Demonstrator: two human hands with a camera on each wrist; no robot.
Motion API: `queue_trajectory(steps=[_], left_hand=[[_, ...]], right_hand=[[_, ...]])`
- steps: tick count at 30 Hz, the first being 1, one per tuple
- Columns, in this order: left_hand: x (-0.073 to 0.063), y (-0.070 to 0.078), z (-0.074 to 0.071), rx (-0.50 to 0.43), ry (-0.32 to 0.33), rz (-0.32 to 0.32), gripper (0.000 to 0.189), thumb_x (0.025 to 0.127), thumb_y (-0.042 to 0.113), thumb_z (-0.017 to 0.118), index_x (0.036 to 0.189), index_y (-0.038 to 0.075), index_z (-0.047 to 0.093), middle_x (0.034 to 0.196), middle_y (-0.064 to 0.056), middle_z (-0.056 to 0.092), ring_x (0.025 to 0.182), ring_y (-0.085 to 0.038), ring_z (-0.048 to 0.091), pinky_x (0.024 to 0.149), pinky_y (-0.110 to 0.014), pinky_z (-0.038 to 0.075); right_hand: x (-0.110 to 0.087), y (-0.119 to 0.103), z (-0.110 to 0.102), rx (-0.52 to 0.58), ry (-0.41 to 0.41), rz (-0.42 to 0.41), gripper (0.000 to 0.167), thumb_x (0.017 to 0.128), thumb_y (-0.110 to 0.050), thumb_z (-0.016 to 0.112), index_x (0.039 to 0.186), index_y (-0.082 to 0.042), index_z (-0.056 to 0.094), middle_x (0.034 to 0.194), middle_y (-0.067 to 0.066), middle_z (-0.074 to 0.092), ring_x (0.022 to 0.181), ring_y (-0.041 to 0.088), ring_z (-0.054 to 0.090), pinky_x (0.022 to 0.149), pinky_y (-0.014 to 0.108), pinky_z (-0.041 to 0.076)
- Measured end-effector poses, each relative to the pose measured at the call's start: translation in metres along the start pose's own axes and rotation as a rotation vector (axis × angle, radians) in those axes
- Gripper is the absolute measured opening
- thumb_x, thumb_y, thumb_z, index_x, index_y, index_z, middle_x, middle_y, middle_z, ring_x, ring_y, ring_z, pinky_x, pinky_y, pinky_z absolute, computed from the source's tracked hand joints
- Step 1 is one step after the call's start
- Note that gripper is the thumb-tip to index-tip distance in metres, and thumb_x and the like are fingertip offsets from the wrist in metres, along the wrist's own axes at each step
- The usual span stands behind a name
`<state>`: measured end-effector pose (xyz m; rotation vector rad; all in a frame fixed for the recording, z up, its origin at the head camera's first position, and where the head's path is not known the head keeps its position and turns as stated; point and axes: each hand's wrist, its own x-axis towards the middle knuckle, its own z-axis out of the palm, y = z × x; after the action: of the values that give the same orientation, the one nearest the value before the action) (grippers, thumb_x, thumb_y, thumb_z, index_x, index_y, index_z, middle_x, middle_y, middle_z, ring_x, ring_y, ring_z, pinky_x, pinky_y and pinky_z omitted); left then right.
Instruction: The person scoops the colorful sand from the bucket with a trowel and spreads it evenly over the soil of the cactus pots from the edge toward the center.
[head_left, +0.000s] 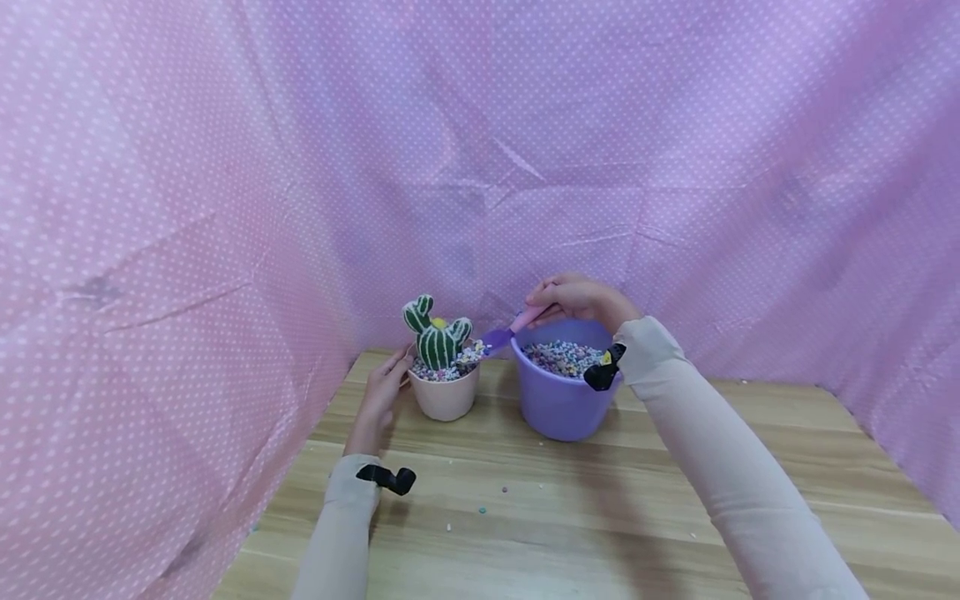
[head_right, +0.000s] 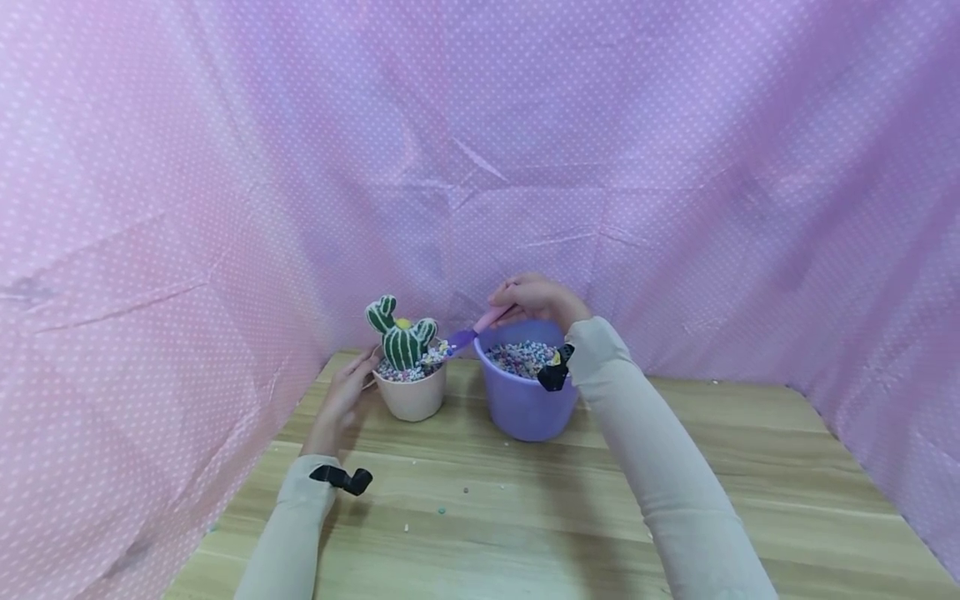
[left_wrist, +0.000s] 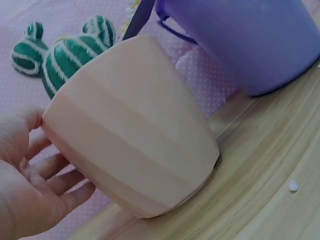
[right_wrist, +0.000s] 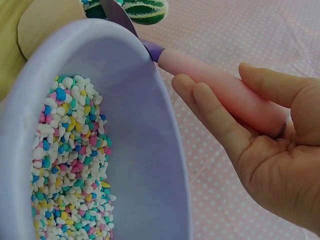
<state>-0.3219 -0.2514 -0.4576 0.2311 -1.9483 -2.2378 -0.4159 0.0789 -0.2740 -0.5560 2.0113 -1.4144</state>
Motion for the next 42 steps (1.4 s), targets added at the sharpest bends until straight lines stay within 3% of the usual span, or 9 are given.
queue_trajectory(steps=[5, 11, 19, 24, 30, 35, 39, 42], left_hand=[[-0.006, 0.002, 0.003, 0.033, 0.026, 0.013, 0.053, 0.106, 0.022, 0.052, 0.156, 0.007, 0.04, 0.16, -0.016, 0.042, 0.139, -0.033, 0.049, 0.119, -0.047, 0.042], [-0.008, 0.002, 0.003, 0.078, 0.041, 0.013, 0.054, 0.103, 0.016, 0.054, 0.155, 0.008, 0.042, 0.156, -0.017, 0.048, 0.133, -0.033, 0.054, 0.109, -0.037, 0.051], [-0.008, 0.004, 0.002, 0.055, 0.057, 0.024, 0.051, 0.106, 0.024, 0.053, 0.154, 0.008, 0.045, 0.16, -0.014, 0.044, 0.139, -0.034, 0.05, 0.118, -0.048, 0.043], [-0.017, 0.01, 0.008, 0.088, 0.083, 0.003, 0.052, 0.104, 0.018, 0.055, 0.153, 0.006, 0.045, 0.155, -0.02, 0.049, 0.133, -0.033, 0.054, 0.108, -0.041, 0.05], [-0.013, 0.006, 0.006, 0.075, 0.077, 0.007, 0.053, 0.103, 0.018, 0.056, 0.154, 0.009, 0.044, 0.157, -0.016, 0.047, 0.137, -0.034, 0.052, 0.114, -0.045, 0.046], [-0.01, 0.005, 0.005, 0.066, 0.061, -0.002, 0.054, 0.104, 0.022, 0.057, 0.154, 0.01, 0.044, 0.159, -0.014, 0.045, 0.141, -0.034, 0.05, 0.119, -0.046, 0.042], [-0.008, 0.003, 0.006, 0.059, 0.067, 0.002, 0.051, 0.105, 0.024, 0.055, 0.153, 0.01, 0.047, 0.157, -0.014, 0.047, 0.137, -0.033, 0.053, 0.117, -0.046, 0.045], [-0.009, 0.002, 0.007, 0.058, 0.097, 0.007, 0.048, 0.105, 0.025, 0.056, 0.151, 0.012, 0.05, 0.155, -0.011, 0.051, 0.13, -0.026, 0.057, 0.112, -0.041, 0.049]], right_hand=[[0.0, -0.002, 0.001, -0.004, 0.014, 0.001, 0.024, 0.106, -0.008, 0.051, 0.122, 0.01, 0.049, 0.112, 0.023, 0.074, 0.105, 0.032, 0.074, 0.109, 0.045, 0.052], [0.002, -0.002, 0.002, -0.029, 0.0, 0.0, 0.021, 0.106, -0.008, 0.049, 0.119, 0.01, 0.049, 0.116, 0.024, 0.073, 0.114, 0.037, 0.07, 0.111, 0.047, 0.05], [0.002, -0.004, 0.005, -0.057, 0.005, -0.002, 0.027, 0.106, -0.009, 0.05, 0.124, 0.011, 0.047, 0.115, 0.024, 0.073, 0.116, 0.038, 0.069, 0.111, 0.047, 0.05], [0.001, -0.005, 0.007, -0.085, -0.018, -0.014, 0.023, 0.107, -0.008, 0.047, 0.12, 0.01, 0.048, 0.117, 0.026, 0.072, 0.122, 0.043, 0.064, 0.112, 0.048, 0.05], [0.0, -0.008, 0.008, -0.1, -0.002, -0.021, 0.014, 0.107, -0.009, 0.048, 0.112, 0.004, 0.05, 0.115, 0.026, 0.073, 0.117, 0.039, 0.068, 0.11, 0.047, 0.052], [0.0, -0.008, 0.008, -0.12, 0.059, -0.005, 0.019, 0.105, -0.009, 0.053, 0.116, 0.006, 0.055, 0.104, 0.021, 0.076, 0.099, 0.031, 0.075, 0.108, 0.047, 0.053], [-0.002, -0.009, 0.009, -0.132, 0.083, -0.001, 0.025, 0.104, -0.009, 0.054, 0.121, 0.01, 0.053, 0.101, 0.02, 0.076, 0.094, 0.027, 0.075, 0.111, 0.051, 0.049], [-0.004, -0.009, 0.01, -0.129, 0.082, -0.008, 0.028, 0.104, -0.009, 0.054, 0.123, 0.012, 0.052, 0.104, 0.022, 0.076, 0.096, 0.03, 0.075, 0.111, 0.053, 0.049]])
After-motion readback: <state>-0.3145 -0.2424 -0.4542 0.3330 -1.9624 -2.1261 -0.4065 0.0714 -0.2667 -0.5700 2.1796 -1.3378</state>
